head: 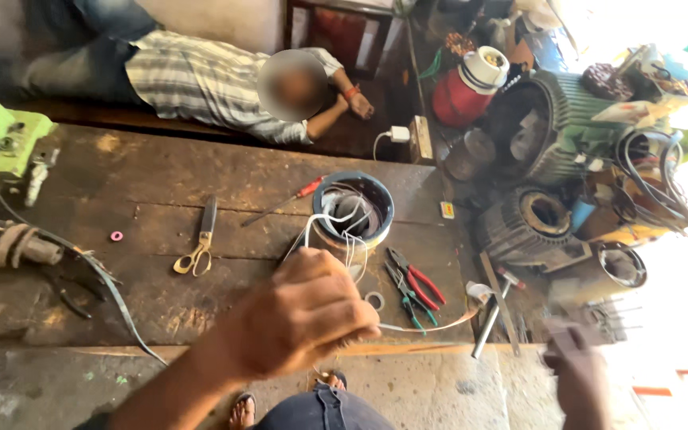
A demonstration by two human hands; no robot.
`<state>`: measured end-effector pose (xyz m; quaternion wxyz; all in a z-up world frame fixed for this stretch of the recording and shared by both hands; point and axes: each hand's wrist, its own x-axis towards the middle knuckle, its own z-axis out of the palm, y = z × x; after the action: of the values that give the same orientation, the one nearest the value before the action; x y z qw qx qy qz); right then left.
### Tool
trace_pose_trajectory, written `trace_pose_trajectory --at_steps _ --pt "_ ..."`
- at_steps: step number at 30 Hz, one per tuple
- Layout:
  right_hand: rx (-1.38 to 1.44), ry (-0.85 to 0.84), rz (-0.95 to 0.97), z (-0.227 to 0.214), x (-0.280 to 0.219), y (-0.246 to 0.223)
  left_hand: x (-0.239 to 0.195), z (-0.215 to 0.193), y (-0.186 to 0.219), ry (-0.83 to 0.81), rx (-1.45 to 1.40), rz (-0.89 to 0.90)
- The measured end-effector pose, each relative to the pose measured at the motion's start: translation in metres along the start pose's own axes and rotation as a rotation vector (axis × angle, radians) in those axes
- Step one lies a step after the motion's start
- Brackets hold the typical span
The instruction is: The person strips insulation from wires, twists them together, and wraps the connections with electrical tape. They then slide a black plastic sleeve over the taped section to protect the wiring.
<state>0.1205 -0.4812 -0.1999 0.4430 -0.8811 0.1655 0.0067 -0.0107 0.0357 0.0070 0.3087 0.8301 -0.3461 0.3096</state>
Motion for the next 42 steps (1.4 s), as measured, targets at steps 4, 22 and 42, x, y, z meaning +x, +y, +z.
trace_pose_trajectory --at_steps 4,22,42 --pt "0.404 -0.556 0.084 0.1 0.013 0.021 0.012 -0.007 0.021 -0.009 0.179 -0.038" --pt "-0.134 -0.379 -1.011 0.146 -0.067 -0.134 -0.133 0.115 0.021 0.487 0.026 -0.91" --pt "-0.228 -0.252 -1.731 0.105 -0.192 -0.227 -0.142 0.094 0.046 0.009 -0.146 -0.474"
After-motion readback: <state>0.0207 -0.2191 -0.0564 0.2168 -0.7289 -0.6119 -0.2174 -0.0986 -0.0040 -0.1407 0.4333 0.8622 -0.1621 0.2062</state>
